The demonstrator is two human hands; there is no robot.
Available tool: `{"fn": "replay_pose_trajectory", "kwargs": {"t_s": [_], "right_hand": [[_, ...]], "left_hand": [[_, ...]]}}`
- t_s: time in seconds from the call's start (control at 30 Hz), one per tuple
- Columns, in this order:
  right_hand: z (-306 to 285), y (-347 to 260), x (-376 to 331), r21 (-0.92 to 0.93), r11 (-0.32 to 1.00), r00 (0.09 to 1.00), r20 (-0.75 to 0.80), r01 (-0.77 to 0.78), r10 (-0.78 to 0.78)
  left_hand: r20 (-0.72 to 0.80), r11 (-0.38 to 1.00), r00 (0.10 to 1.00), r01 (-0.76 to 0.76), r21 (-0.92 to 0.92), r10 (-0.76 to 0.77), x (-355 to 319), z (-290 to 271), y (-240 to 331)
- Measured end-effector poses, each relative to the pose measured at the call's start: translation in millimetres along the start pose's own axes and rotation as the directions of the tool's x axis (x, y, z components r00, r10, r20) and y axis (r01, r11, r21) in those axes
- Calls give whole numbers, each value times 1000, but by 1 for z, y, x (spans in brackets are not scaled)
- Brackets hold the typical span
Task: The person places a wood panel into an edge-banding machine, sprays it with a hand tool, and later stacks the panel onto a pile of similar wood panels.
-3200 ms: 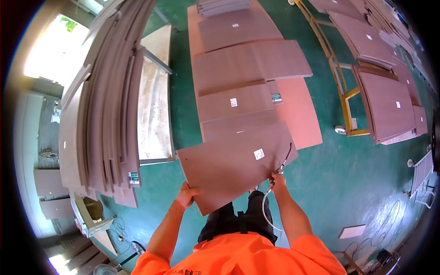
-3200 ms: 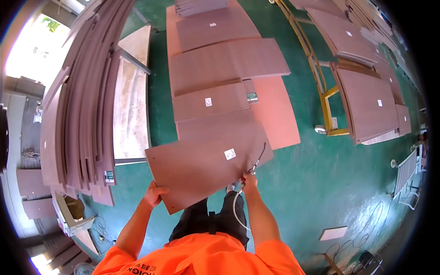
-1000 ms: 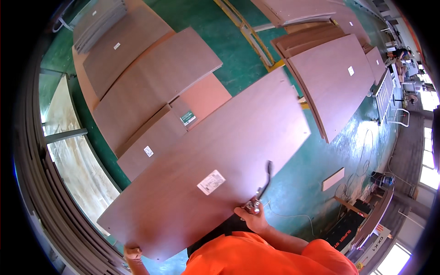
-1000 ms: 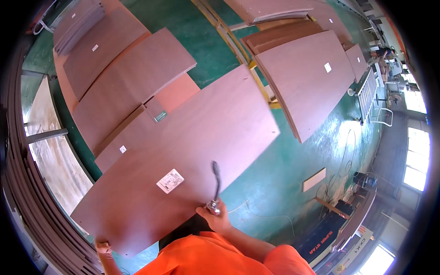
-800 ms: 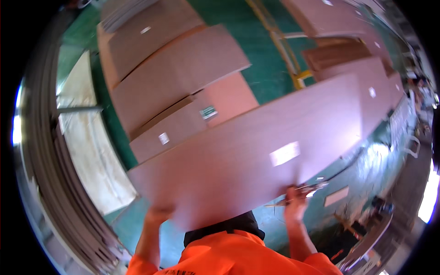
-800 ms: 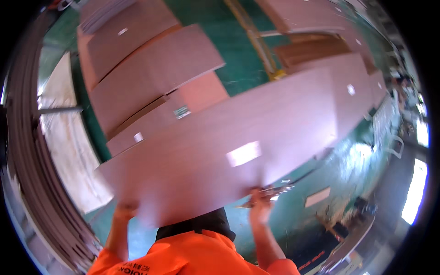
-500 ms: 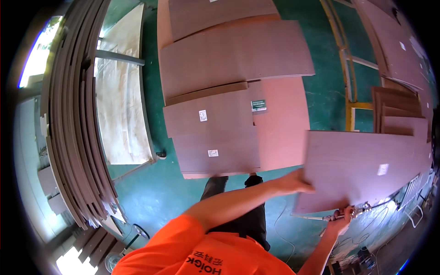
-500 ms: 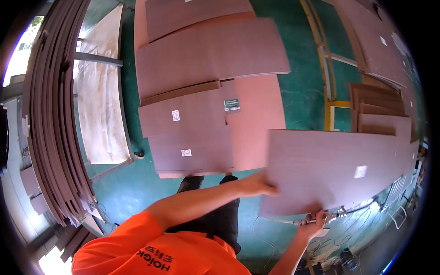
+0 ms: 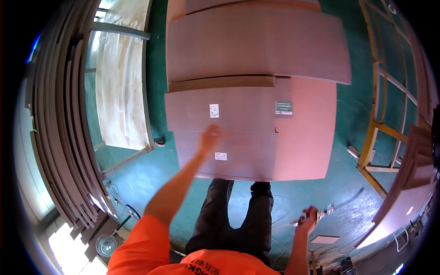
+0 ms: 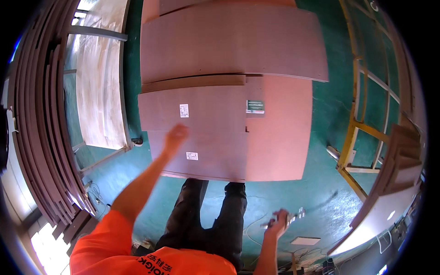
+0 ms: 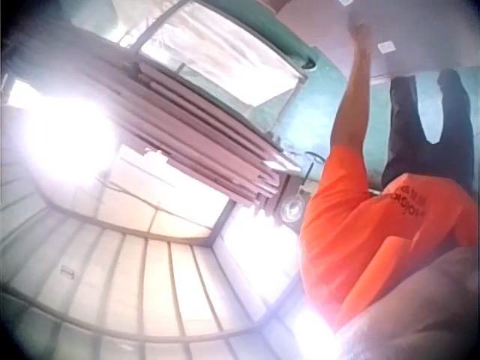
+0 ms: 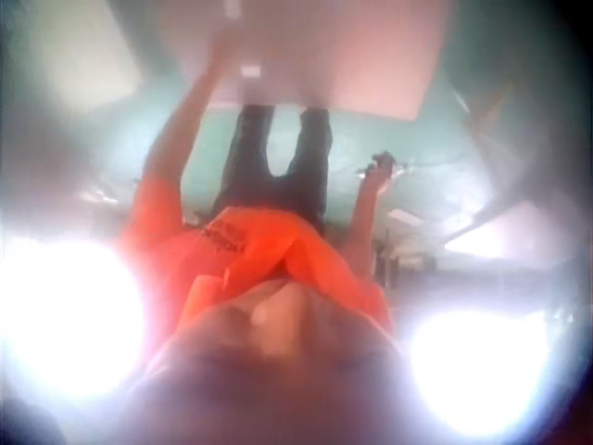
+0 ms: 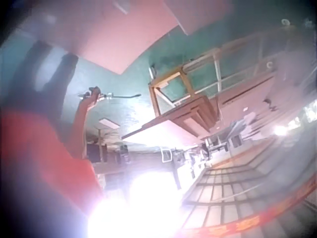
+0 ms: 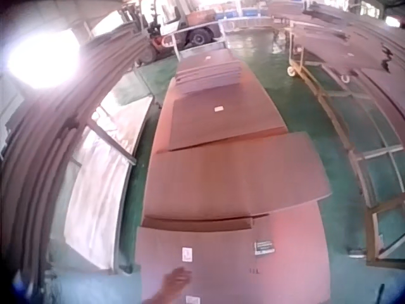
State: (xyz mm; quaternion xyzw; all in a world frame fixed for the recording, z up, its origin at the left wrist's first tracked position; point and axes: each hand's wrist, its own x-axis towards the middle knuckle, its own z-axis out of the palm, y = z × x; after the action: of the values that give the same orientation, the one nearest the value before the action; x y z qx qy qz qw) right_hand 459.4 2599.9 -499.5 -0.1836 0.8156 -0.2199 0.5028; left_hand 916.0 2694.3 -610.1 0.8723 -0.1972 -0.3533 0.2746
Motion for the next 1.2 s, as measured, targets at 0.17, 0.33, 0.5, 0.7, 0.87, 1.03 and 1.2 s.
{"fn": "replay_pose_trajectory", "kwargs": {"t_s": [0.17,0.33,0.5,0.7,0.87,1.03,1.2], "right_hand": [[201,-10,124,-165,965,926,353,204,-136],[322,-39,218,-439,746,846,430,501,-315],[383,-13,201,-360,759,778,556,543,-293],[398,-25,183,-335,863,870,447,378,-208],[394,-18,191,-186,920,875,418,345,-243],[398,-23,182,-159,943,874,444,293,-197],[383,-63,150,-324,875,841,520,360,-153]], "left_hand": [[-418,951,861,310,-19,-289,81,-151,-190],[-287,843,797,530,-92,-532,143,-158,-223],[206,656,824,550,-516,-528,166,-161,-232],[65,678,832,492,-546,-551,164,-141,-201],[61,694,933,307,-651,-355,160,-135,-200],[-3,772,885,405,-489,-466,170,-151,-212],[67,710,871,439,-551,-486,164,-169,-186]]}}
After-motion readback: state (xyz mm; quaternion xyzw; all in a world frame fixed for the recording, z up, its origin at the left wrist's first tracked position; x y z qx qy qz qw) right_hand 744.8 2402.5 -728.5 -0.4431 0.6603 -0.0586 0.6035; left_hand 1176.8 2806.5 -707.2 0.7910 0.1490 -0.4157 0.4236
